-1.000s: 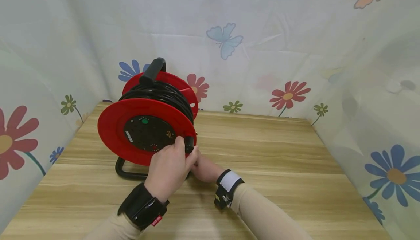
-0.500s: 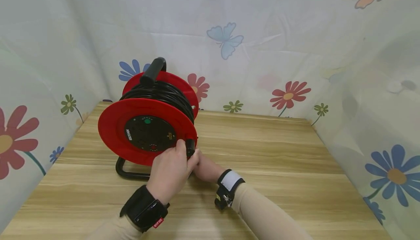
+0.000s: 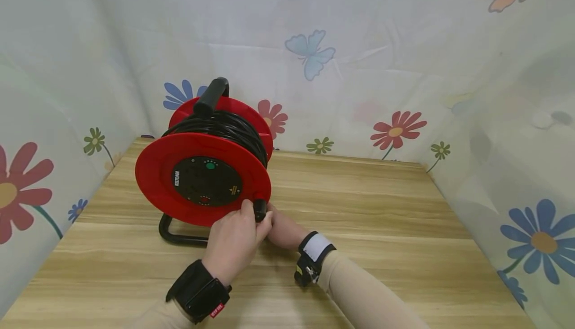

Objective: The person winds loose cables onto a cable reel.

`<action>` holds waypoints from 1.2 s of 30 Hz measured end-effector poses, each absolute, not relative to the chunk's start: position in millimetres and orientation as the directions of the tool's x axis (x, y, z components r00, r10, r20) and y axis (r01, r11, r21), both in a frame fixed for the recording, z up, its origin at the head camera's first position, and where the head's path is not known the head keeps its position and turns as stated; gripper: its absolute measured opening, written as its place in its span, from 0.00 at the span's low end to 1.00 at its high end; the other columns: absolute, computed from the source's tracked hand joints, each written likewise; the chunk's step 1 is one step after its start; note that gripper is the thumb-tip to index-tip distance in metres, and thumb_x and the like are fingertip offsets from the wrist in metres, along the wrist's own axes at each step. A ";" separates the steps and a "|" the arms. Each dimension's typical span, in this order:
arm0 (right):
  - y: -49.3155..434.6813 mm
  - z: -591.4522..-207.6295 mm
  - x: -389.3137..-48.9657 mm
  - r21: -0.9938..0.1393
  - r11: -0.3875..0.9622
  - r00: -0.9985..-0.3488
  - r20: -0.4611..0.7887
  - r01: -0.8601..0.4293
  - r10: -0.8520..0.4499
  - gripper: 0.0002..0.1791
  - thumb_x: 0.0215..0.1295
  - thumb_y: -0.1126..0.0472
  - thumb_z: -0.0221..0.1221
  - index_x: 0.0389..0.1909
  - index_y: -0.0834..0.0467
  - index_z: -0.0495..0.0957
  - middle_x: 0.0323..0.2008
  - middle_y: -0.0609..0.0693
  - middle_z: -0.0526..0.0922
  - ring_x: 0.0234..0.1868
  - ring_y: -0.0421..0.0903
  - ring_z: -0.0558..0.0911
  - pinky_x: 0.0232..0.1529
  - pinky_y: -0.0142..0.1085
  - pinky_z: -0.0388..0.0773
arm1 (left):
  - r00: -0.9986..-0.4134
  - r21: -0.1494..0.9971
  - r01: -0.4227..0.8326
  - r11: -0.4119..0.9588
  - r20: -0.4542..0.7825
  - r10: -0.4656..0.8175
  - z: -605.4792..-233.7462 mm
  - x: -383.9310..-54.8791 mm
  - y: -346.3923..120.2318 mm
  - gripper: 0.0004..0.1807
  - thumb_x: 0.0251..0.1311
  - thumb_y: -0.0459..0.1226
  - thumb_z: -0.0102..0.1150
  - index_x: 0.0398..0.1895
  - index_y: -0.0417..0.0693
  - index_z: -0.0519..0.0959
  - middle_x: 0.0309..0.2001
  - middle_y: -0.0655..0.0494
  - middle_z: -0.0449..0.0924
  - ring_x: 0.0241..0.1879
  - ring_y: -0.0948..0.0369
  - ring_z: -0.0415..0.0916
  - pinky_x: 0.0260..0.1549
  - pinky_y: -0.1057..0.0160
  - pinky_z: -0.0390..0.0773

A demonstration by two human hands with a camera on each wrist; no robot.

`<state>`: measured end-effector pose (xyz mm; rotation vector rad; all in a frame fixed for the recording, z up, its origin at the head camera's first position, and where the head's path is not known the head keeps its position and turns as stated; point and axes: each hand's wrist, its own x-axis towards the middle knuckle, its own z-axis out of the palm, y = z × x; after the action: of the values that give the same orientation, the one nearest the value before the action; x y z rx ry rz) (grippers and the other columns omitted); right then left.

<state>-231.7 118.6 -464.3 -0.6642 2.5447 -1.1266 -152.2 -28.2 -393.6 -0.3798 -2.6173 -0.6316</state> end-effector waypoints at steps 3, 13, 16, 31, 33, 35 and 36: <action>118.7 -463.4 -230.2 -0.742 0.606 -0.866 -0.071 -0.286 -0.496 0.28 0.69 0.52 0.53 0.64 0.61 0.59 0.50 0.54 0.76 0.44 0.43 0.73 0.53 0.43 0.71 | -0.870 0.363 0.357 0.861 0.464 0.165 -395.4 -152.8 -28.1 0.20 0.62 0.51 0.50 0.23 0.45 0.68 0.11 0.57 0.65 0.11 0.62 0.61 0.08 0.66 0.59; 118.4 -463.2 -228.0 -0.697 0.675 -0.897 -0.103 -0.243 -0.430 0.31 0.69 0.59 0.49 0.71 0.57 0.54 0.43 0.56 0.79 0.39 0.44 0.74 0.47 0.43 0.74 | -0.869 0.342 0.361 0.868 0.460 0.181 -409.4 -152.4 -33.1 0.20 0.61 0.49 0.53 0.22 0.43 0.68 0.10 0.58 0.64 0.10 0.62 0.61 0.07 0.66 0.57; 118.5 -463.1 -228.4 -0.672 0.704 -0.904 -0.123 -0.229 -0.411 0.30 0.69 0.59 0.47 0.71 0.57 0.54 0.27 0.50 0.74 0.27 0.42 0.72 0.30 0.36 0.70 | -0.878 0.344 0.350 0.871 0.444 0.178 -413.7 -152.4 -35.1 0.20 0.60 0.49 0.54 0.22 0.42 0.68 0.10 0.58 0.64 0.09 0.62 0.60 0.07 0.66 0.57; 117.8 -465.8 -230.7 -0.677 0.689 -0.894 -0.102 -0.259 -0.437 0.29 0.70 0.54 0.52 0.68 0.56 0.56 0.17 0.44 0.69 0.16 0.37 0.65 0.19 0.31 0.60 | -0.960 0.423 0.257 0.869 0.218 0.178 -420.9 -150.4 -51.8 0.22 0.63 0.51 0.53 0.27 0.40 0.71 0.11 0.56 0.66 0.10 0.61 0.62 0.09 0.64 0.58; 117.6 -466.1 -230.9 -0.672 0.695 -0.894 -0.106 -0.258 -0.435 0.30 0.70 0.53 0.52 0.68 0.55 0.55 0.17 0.43 0.68 0.16 0.37 0.65 0.20 0.31 0.60 | -0.962 0.415 0.251 0.874 0.207 0.178 -423.3 -150.9 -54.4 0.23 0.63 0.52 0.52 0.27 0.39 0.72 0.11 0.56 0.66 0.10 0.61 0.62 0.09 0.64 0.59; 117.4 -466.1 -231.1 -0.666 0.700 -0.895 -0.108 -0.258 -0.432 0.30 0.70 0.53 0.52 0.68 0.56 0.55 0.17 0.43 0.68 0.16 0.38 0.65 0.20 0.32 0.60 | -0.963 0.404 0.247 0.881 0.205 0.176 -425.5 -151.2 -57.0 0.23 0.63 0.52 0.52 0.27 0.39 0.72 0.11 0.56 0.66 0.11 0.60 0.63 0.09 0.63 0.60; 117.2 -465.7 -231.0 -0.662 0.704 -0.896 -0.109 -0.257 -0.431 0.31 0.70 0.52 0.52 0.69 0.56 0.55 0.17 0.43 0.67 0.16 0.38 0.64 0.20 0.32 0.59 | -0.964 0.401 0.244 0.883 0.204 0.174 -426.5 -151.4 -58.3 0.24 0.63 0.53 0.52 0.26 0.39 0.72 0.11 0.56 0.67 0.11 0.60 0.64 0.09 0.62 0.60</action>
<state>-231.0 117.2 -465.7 -0.5471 2.6567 -0.9762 -151.4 -58.3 -426.5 -0.3225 -2.8900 -0.6462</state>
